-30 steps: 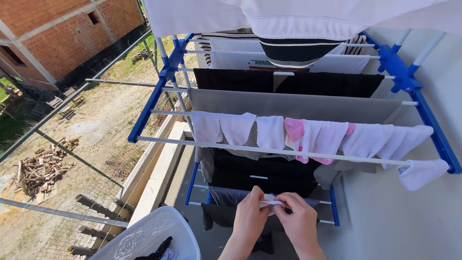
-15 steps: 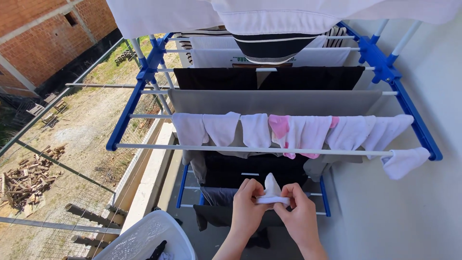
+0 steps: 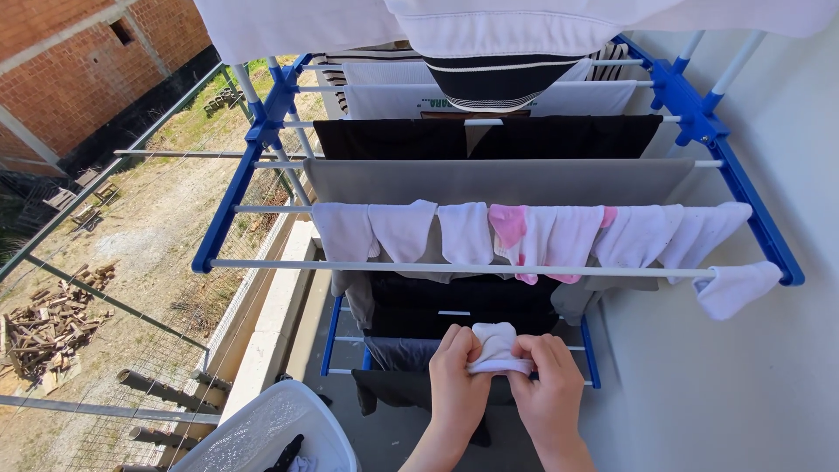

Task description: The person repeatedly picks socks from a white laundry basket and hangs them one by one on a blue and white drying rack on a balcony. The socks are mostly white and pink, and the person spreads them along the rack bars to dry.

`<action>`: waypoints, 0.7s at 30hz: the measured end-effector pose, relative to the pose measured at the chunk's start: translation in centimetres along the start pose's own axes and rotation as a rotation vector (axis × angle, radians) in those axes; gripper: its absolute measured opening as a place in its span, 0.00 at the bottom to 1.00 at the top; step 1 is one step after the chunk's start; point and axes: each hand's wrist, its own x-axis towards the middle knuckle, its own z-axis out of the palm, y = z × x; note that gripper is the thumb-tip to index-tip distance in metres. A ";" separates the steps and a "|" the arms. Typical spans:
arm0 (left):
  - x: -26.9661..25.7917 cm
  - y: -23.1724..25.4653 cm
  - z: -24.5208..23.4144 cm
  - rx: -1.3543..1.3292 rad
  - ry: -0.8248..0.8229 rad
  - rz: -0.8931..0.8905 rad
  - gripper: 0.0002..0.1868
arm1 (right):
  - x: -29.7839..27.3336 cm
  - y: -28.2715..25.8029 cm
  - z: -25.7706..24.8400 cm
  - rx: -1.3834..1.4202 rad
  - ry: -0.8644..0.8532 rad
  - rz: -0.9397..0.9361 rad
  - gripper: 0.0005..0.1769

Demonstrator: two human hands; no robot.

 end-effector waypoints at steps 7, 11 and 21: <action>-0.5 -1.2 0.4 0.372 -0.080 0.298 0.22 | -0.1 0.2 -0.1 -0.051 0.103 -0.173 0.20; -1.1 0.3 0.2 0.133 -0.048 0.192 0.21 | 0.3 0.0 -1.0 -0.158 0.146 -0.304 0.20; -2.0 3.8 0.7 -0.328 0.053 -0.104 0.28 | -0.4 0.1 -0.3 -0.114 0.260 -0.230 0.11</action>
